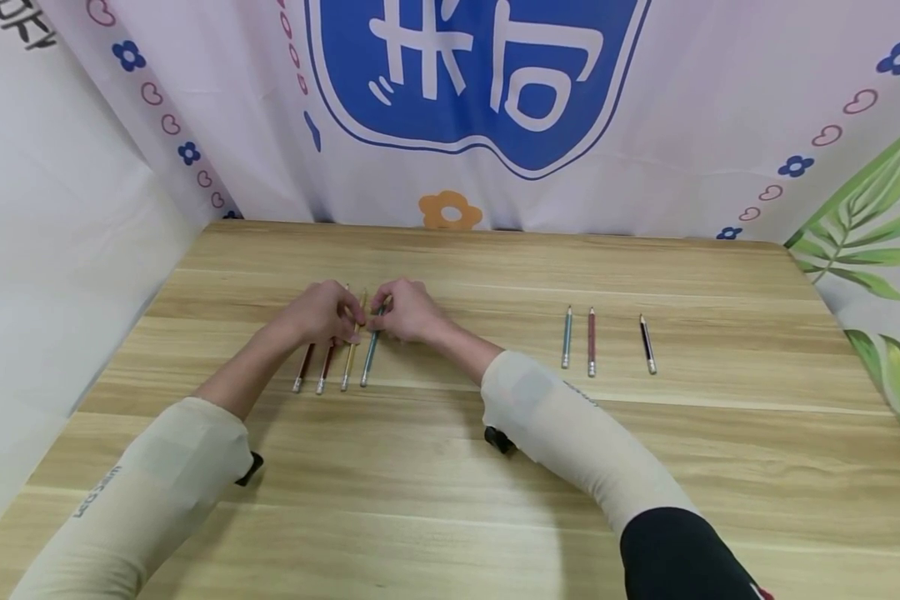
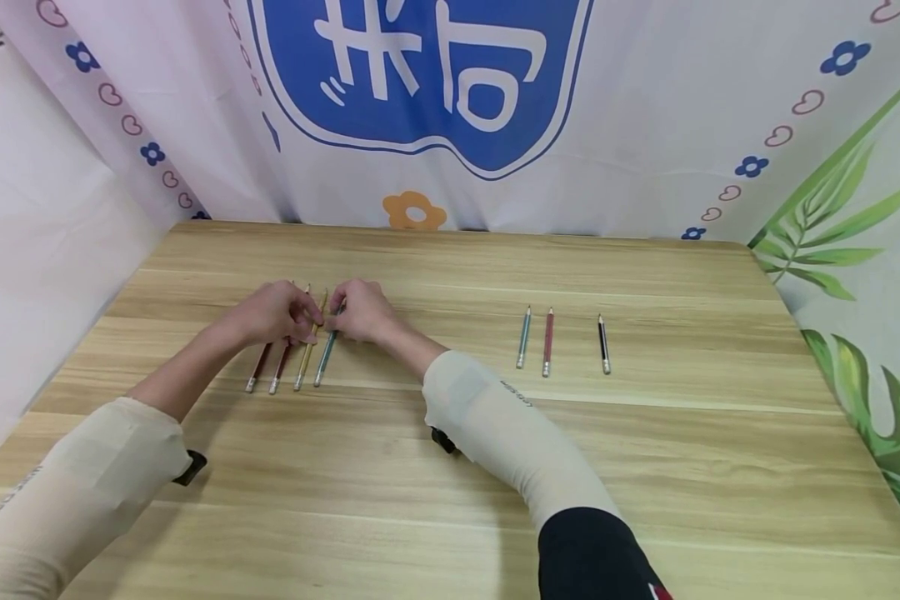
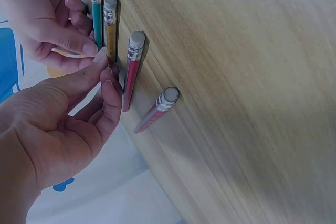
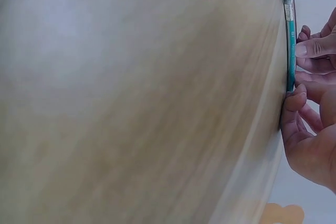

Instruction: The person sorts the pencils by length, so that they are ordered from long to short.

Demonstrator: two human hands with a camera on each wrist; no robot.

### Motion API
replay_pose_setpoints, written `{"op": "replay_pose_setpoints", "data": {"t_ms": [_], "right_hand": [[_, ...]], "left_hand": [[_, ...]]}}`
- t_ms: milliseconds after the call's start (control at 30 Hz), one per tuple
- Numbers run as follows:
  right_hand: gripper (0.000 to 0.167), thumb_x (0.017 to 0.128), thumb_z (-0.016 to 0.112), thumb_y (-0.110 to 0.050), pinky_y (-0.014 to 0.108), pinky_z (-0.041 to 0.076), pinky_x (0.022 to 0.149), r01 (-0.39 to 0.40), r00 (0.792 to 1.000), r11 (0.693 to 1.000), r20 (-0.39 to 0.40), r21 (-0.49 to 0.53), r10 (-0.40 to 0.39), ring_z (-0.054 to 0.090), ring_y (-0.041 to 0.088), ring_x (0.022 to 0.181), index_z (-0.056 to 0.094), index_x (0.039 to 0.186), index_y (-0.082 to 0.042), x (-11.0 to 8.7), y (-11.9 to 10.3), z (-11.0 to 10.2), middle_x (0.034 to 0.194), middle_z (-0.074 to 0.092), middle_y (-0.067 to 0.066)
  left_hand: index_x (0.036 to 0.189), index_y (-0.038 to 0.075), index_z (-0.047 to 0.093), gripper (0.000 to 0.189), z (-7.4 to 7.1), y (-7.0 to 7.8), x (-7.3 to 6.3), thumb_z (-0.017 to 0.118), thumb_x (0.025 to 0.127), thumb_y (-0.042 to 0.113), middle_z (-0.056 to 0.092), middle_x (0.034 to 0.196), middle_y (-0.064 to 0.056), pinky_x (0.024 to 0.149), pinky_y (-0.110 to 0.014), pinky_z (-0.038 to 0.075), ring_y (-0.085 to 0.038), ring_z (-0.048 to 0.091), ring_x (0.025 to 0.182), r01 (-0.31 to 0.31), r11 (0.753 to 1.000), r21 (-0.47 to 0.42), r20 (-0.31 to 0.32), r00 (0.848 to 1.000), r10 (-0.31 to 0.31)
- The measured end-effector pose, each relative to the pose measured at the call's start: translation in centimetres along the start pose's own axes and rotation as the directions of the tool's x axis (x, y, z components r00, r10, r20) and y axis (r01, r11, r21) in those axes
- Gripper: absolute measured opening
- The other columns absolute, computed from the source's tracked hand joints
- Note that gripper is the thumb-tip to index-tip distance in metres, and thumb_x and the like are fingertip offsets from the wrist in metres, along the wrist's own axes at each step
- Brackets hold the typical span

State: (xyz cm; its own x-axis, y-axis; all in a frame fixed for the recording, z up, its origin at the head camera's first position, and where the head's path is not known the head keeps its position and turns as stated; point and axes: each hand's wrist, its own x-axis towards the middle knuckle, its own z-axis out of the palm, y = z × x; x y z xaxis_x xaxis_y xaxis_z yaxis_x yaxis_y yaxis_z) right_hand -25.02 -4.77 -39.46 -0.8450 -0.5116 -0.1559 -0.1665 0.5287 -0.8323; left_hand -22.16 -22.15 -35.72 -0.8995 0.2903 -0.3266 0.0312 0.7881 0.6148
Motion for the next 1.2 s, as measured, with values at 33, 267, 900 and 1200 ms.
{"op": "replay_pose_setpoints", "data": {"t_ms": [33,267,900,1200], "right_hand": [[0.018,0.093,0.079,-0.009,0.022,0.047,0.046,0.003,1.0,1.0,-0.002,0.003,-0.003,0.059,0.013,0.052,0.071,0.108,-0.003,0.0,0.02,-0.04,0.073,0.069,0.006],[0.023,0.092,0.079,-0.006,0.02,0.048,0.049,0.018,1.0,0.999,0.001,0.034,-0.018,0.062,0.014,0.058,0.072,0.112,0.0,0.01,0.1,-0.23,0.079,0.071,0.008],[0.02,0.091,0.079,-0.006,0.018,0.047,0.053,0.033,0.999,0.999,0.001,0.02,-0.034,0.06,0.011,0.058,0.074,0.11,-0.003,0.12,0.26,-0.3,0.077,0.069,0.005],[0.02,0.091,0.079,-0.006,0.018,0.047,0.053,0.056,0.998,0.998,0.006,0.029,-0.056,0.059,0.011,0.057,0.074,0.111,-0.002,0.17,0.38,-0.28,0.078,0.071,0.007]], "left_hand": [[0.105,-0.01,0.071,0.022,0.0,0.01,0.0,0.079,0.085,-0.006,0.073,0.081,-0.017,0.059,-0.031,0.057,-0.017,0.063,0.06,-0.001,1.0,0.004,-0.001,1.0,0.001],[0.105,-0.01,0.071,0.021,-0.12,-0.08,0.04,0.079,0.086,-0.006,0.073,0.08,-0.016,0.059,-0.03,0.057,-0.018,0.064,0.061,0.009,1.0,0.014,0.0,1.0,-0.009],[0.105,-0.01,0.07,0.021,-0.07,0.07,-0.05,0.079,0.087,-0.004,0.072,0.081,-0.016,0.06,-0.032,0.056,-0.017,0.063,0.063,-0.002,1.0,0.012,0.013,1.0,0.002],[0.104,-0.01,0.071,0.02,-0.1,-0.04,-0.04,0.079,0.086,-0.005,0.072,0.08,-0.014,0.06,-0.028,0.054,-0.017,0.063,0.063,-0.028,0.999,0.038,0.011,1.0,0.028]]}}
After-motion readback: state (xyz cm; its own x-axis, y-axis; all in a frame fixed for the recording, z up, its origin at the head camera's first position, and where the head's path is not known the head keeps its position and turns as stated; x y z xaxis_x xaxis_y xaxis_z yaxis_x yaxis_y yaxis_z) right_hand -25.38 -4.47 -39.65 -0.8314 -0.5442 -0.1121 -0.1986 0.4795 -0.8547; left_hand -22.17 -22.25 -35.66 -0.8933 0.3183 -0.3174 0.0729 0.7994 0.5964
